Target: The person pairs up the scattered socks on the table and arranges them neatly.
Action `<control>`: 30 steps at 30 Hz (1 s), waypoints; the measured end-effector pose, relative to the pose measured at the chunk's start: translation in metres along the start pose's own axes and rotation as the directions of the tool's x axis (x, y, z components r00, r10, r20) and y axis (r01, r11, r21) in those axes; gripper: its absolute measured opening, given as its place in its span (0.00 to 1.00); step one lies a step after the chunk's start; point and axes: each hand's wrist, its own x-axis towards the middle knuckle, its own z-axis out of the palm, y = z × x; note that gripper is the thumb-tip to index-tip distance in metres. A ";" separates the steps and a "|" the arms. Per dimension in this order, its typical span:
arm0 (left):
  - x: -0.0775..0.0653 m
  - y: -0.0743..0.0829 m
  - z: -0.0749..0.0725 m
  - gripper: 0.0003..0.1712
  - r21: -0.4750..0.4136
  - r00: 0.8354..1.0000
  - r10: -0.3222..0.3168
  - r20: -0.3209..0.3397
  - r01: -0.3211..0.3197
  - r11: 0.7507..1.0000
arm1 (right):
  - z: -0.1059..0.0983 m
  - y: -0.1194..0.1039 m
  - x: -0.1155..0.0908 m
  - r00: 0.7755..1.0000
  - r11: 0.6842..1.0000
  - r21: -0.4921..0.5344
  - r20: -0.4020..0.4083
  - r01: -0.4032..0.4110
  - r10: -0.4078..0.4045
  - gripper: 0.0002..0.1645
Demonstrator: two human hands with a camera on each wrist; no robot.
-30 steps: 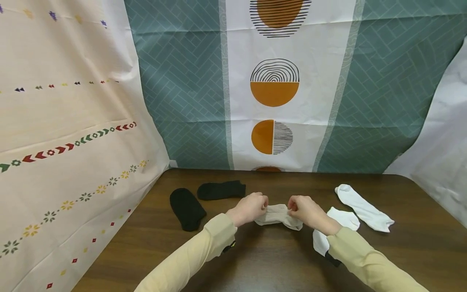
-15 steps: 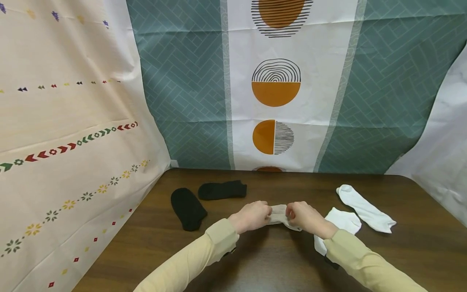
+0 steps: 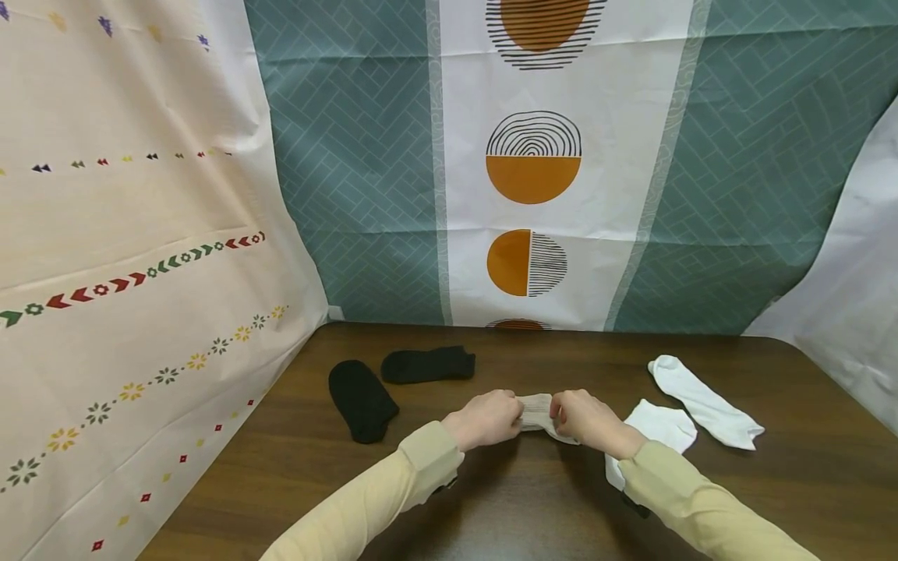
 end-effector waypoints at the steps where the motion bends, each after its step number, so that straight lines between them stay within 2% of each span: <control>1: 0.001 0.000 0.000 0.05 -0.001 1.000 -0.004 -0.001 0.004 1.000 | -0.001 0.000 0.001 1.000 1.000 0.000 -0.001 0.000 0.000 0.11; 8: 0.005 -0.001 0.001 0.03 -0.008 0.997 -0.076 0.008 0.076 0.997 | -0.002 0.003 0.007 0.999 0.999 0.018 -0.006 0.039 -0.039 0.10; 14: 0.010 -0.004 0.005 0.04 -0.027 0.994 -0.107 0.023 0.107 0.994 | -0.001 0.008 0.013 0.997 0.997 0.020 -0.021 0.075 -0.074 0.08; 20: 0.016 -0.005 0.005 0.05 -0.034 0.989 -0.142 0.028 0.143 0.989 | -0.001 0.012 0.021 0.998 0.999 -0.003 -0.029 0.054 -0.054 0.07; 24: 0.020 -0.005 0.006 0.09 -0.018 0.985 -0.167 0.030 0.168 0.986 | -0.002 0.013 0.025 0.999 1.000 -0.001 -0.025 0.027 -0.027 0.08; 30: 0.024 -0.006 0.008 0.12 -0.028 0.982 -0.182 0.046 0.183 0.983 | -0.002 0.016 0.030 0.999 1.000 -0.012 -0.038 0.017 -0.018 0.09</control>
